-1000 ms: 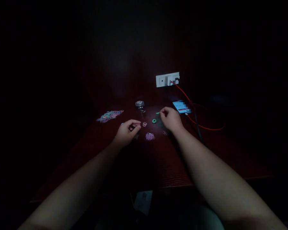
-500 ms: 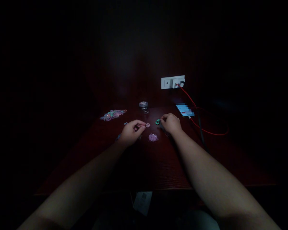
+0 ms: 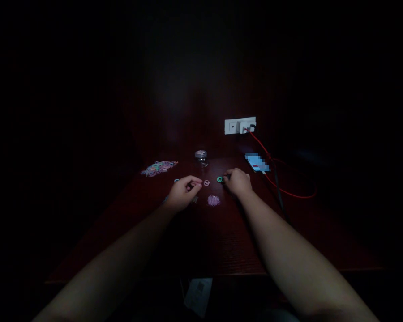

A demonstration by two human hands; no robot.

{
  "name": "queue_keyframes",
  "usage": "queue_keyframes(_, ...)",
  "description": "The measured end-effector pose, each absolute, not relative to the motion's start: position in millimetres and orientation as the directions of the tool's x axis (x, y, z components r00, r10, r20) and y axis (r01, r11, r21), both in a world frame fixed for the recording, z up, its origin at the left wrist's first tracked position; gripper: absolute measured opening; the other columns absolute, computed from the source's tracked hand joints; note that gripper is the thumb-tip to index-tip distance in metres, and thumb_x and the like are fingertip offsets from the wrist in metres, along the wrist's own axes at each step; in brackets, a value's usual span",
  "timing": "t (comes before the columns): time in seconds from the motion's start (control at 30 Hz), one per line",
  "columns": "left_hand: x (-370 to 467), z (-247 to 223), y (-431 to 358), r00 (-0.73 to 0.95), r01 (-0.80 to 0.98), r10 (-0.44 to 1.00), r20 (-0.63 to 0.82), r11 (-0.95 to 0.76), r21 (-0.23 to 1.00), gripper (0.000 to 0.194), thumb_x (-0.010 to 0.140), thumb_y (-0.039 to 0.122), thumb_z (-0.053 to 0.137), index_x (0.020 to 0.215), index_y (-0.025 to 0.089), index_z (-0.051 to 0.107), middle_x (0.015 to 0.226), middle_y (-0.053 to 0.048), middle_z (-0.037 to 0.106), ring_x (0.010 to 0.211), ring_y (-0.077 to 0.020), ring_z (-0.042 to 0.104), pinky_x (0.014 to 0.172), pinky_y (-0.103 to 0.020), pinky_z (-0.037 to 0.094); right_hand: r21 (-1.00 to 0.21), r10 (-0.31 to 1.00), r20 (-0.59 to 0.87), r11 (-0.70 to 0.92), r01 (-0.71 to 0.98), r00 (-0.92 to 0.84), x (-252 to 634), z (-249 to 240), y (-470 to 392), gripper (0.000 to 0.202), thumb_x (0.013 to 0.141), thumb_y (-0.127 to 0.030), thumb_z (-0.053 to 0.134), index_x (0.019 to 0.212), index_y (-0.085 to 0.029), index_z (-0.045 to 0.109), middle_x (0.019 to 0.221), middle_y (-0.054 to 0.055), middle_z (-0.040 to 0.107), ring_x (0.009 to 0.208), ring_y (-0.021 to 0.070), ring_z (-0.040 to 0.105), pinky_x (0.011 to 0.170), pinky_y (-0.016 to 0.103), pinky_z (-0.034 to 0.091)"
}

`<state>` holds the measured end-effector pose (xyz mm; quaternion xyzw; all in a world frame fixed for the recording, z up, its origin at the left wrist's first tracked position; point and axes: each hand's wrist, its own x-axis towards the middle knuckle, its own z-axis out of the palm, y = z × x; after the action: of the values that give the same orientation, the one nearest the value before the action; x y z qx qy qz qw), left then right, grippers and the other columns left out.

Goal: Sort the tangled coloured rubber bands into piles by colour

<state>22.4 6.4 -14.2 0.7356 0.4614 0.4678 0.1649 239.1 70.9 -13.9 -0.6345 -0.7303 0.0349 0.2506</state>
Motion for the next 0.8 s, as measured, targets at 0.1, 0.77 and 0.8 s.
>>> queue_keyframes(0.1, 22.7, -15.3, 6.5, 0.133, 0.527, 0.837, 0.530, -0.513, 0.677, 0.018, 0.083, 0.030, 0.060, 0.093, 0.018, 0.069, 0.088, -0.004, 0.071, 0.078, -0.0144, 0.064, 0.068, -0.024, 0.051, -0.377, 0.936, 0.322, 0.262, 0.888, -0.139, 240.2, -15.7, 71.7, 0.027, 0.081, -0.021, 0.054, 0.102, -0.026, 0.070, 0.108, 0.006, 0.067, 0.099, 0.0205, 0.059, 0.087, 0.032, 0.040)
queue_keyframes(0.77, 24.3, -13.1, 6.1, 0.163, 0.517, 0.844, 0.512, -0.515, 0.684, 0.018, 0.085, 0.029, 0.058, 0.093, 0.017, 0.069, 0.090, -0.005, 0.071, 0.077, -0.0138, 0.064, 0.070, -0.025, 0.052, -0.204, 0.924, 0.294, 0.309, 0.929, -0.243, 234.4, -11.1, 70.2, 0.032, 0.083, -0.019, 0.044, 0.104, -0.022, 0.068, 0.114, 0.009, 0.066, 0.106, 0.0277, 0.054, 0.089, 0.043, 0.037)
queue_keyframes(0.8, 24.6, -12.9, 5.9, 0.166, 0.517, 0.843, 0.511, -0.516, 0.683, 0.018, 0.084, 0.029, 0.058, 0.093, 0.017, 0.069, 0.090, -0.005, 0.071, 0.077, -0.0138, 0.064, 0.070, -0.025, 0.052, -0.209, 0.923, 0.282, 0.326, 0.922, -0.262, 233.6, -11.5, 70.2, 0.033, 0.084, -0.019, 0.043, 0.106, -0.023, 0.067, 0.118, 0.009, 0.065, 0.108, 0.0279, 0.053, 0.090, 0.044, 0.037)
